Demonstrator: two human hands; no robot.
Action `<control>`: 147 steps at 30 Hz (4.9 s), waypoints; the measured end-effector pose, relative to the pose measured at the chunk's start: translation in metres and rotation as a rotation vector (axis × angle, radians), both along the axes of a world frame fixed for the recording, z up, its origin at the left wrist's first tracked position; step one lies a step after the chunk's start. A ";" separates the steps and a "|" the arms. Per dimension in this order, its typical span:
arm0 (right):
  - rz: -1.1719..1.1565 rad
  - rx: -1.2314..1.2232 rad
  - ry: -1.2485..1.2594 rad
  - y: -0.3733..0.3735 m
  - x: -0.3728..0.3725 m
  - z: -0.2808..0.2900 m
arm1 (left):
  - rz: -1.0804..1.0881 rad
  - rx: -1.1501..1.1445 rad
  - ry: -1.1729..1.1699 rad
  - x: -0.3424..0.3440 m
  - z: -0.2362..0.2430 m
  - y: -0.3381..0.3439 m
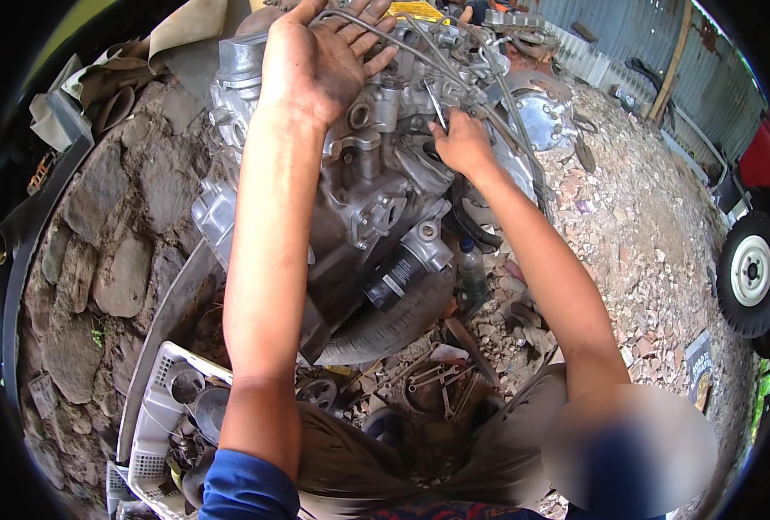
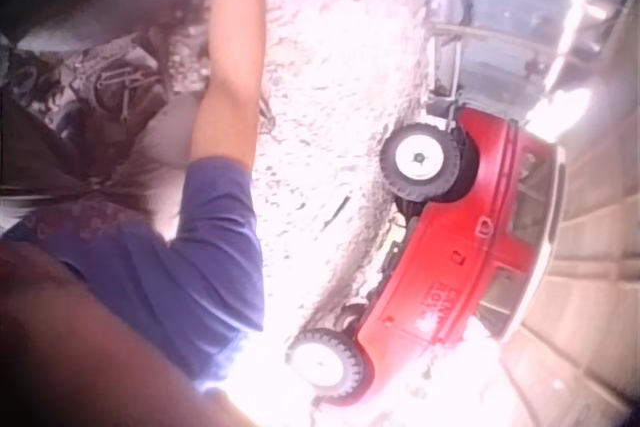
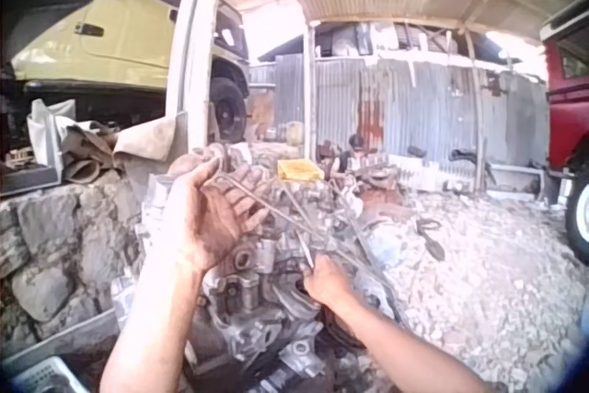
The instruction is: The person is sitting on the ground and using a wrench to tighten bolts on a car engine block. They manipulate the tool with both hands to secure fasteners on the engine's surface.
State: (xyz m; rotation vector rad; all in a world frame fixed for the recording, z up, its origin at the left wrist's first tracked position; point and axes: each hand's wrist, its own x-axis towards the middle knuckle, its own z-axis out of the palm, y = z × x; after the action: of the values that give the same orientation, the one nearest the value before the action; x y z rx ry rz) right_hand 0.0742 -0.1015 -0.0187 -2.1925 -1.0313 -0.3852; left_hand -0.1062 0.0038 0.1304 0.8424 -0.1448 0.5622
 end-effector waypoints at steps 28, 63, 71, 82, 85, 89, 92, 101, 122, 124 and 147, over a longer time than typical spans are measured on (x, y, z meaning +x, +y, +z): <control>0.149 0.199 -0.010 -0.046 -0.032 -0.005 | 0.019 0.320 0.024 0.007 -0.036 -0.038; 0.627 -0.586 0.161 -0.238 -0.025 -0.257 | 0.029 0.603 0.365 -0.018 -0.274 -0.140; 0.548 -1.391 0.211 -0.257 -0.036 -0.296 | -0.527 1.370 0.506 -0.072 -0.408 -0.162; 0.468 -1.394 0.382 -0.242 -0.049 -0.304 | -0.918 1.930 0.668 -0.076 -0.427 -0.117; 0.667 -1.472 0.294 -0.232 -0.044 -0.283 | -0.983 2.165 0.586 -0.083 -0.422 -0.115; 0.931 -1.503 0.204 -0.224 -0.062 -0.277 | -0.936 1.962 0.664 -0.103 -0.439 -0.147; 1.044 -1.749 0.252 -0.198 -0.086 -0.284 | -0.950 1.887 0.663 -0.123 -0.447 -0.164; 0.785 -1.323 0.325 -0.196 -0.072 -0.292 | -1.026 2.032 0.535 -0.096 -0.448 -0.165; 0.903 -1.090 0.167 -0.191 -0.066 -0.302 | -0.602 1.966 0.821 -0.150 -0.479 -0.130; 0.950 -0.850 0.174 -0.197 -0.073 -0.309 | -0.567 2.006 0.847 -0.145 -0.477 -0.126; 0.892 -0.682 0.269 -0.203 -0.064 -0.325 | -0.489 1.333 1.175 -0.136 -0.509 -0.101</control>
State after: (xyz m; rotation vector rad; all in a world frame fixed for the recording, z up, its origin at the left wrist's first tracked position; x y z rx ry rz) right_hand 0.0097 -0.3040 -0.3441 -1.9410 -2.0149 0.7372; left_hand -0.2422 -0.0973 -0.3782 2.2092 0.4095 -0.6779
